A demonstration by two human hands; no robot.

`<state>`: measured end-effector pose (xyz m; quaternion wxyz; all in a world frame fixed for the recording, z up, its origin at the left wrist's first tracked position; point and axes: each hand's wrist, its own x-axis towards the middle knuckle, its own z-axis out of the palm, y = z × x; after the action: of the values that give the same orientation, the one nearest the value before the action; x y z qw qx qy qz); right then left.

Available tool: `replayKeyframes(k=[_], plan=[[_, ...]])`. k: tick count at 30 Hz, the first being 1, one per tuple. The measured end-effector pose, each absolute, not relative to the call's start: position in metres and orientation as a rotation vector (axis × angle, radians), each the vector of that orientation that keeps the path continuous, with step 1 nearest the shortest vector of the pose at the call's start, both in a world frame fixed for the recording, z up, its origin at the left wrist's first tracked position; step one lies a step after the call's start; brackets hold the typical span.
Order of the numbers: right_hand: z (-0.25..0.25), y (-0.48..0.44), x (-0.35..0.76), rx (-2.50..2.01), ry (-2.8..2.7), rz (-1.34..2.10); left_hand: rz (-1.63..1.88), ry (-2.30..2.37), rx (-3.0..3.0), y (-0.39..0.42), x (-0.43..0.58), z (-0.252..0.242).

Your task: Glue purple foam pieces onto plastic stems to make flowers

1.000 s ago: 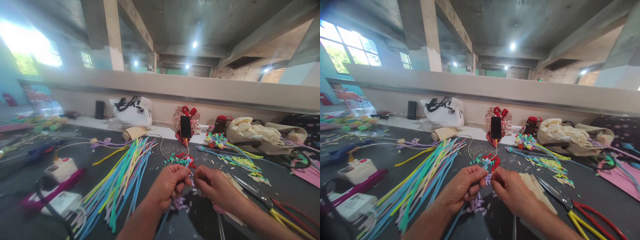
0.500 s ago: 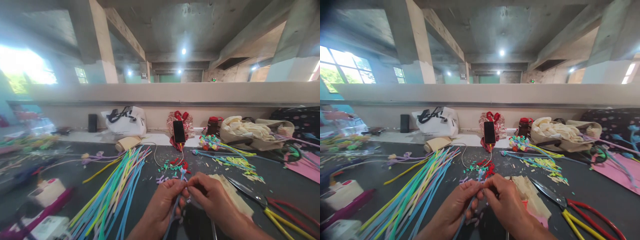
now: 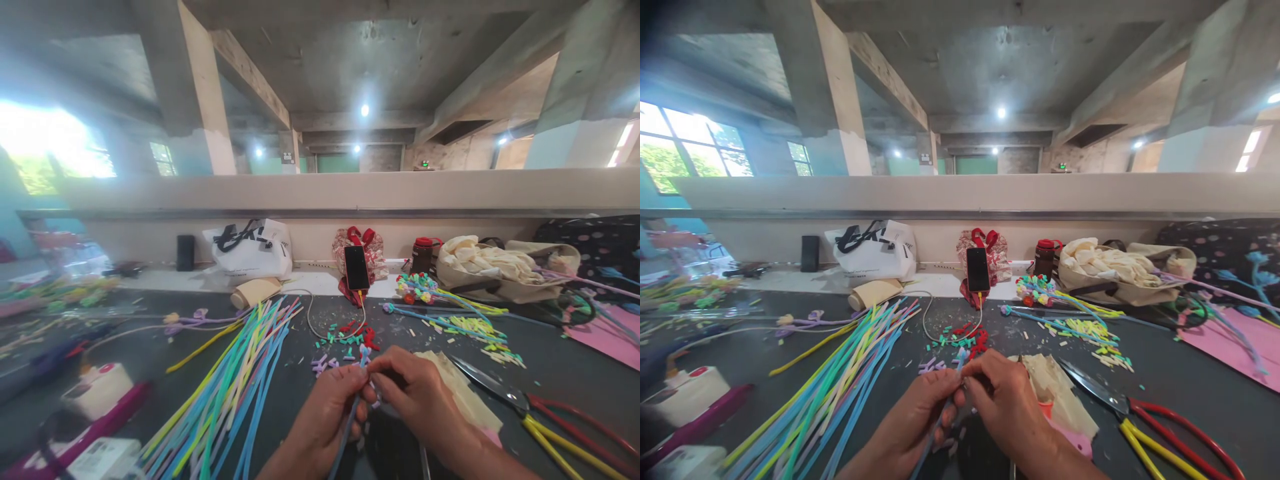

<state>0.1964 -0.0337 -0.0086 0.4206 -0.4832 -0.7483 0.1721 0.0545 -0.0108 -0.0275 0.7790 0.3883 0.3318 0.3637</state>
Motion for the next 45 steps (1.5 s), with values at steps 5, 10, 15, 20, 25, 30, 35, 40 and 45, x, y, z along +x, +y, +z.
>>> replayKeyframes(k=[5, 10, 15, 20, 25, 30, 35, 40, 45], plan=[[-0.011, -0.03, 0.197, -1.318, -1.685, 0.745, 0.811, 0.695, 0.86, -0.014, 0.057, -0.026], [-0.016, -0.025, 0.198, -1.154, -1.481, 1.192, 0.821, 0.715, 0.903, -0.017, 0.058, -0.025], [-0.018, -0.023, 0.202, -1.004, -1.433, 1.385, 0.781, 0.686, 0.906, -0.019, 0.057, -0.024], [-0.014, -0.025, 0.205, -0.957, -1.405, 1.495, 0.721, 0.679, 0.89, -0.018, 0.054, -0.025], [-0.012, -0.022, 0.204, -1.031, -1.37, 1.464, 0.714, 0.741, 0.821, -0.016, 0.054, -0.023], [-0.006, -0.022, 0.206, -1.177, -1.46, 1.121, 0.693, 0.766, 0.743, -0.014, 0.052, -0.021], [-0.01, -0.025, 0.21, -1.133, -1.785, 0.66, 0.717, 0.74, 0.77, -0.014, 0.051, -0.023], [-0.013, -0.026, 0.21, -1.011, -1.998, 0.427, 0.694, 0.776, 0.761, -0.013, 0.05, -0.027], [-0.006, -0.03, 0.21, -1.04, -2.063, 0.377, 0.717, 0.749, 0.847, -0.016, 0.052, -0.026]])
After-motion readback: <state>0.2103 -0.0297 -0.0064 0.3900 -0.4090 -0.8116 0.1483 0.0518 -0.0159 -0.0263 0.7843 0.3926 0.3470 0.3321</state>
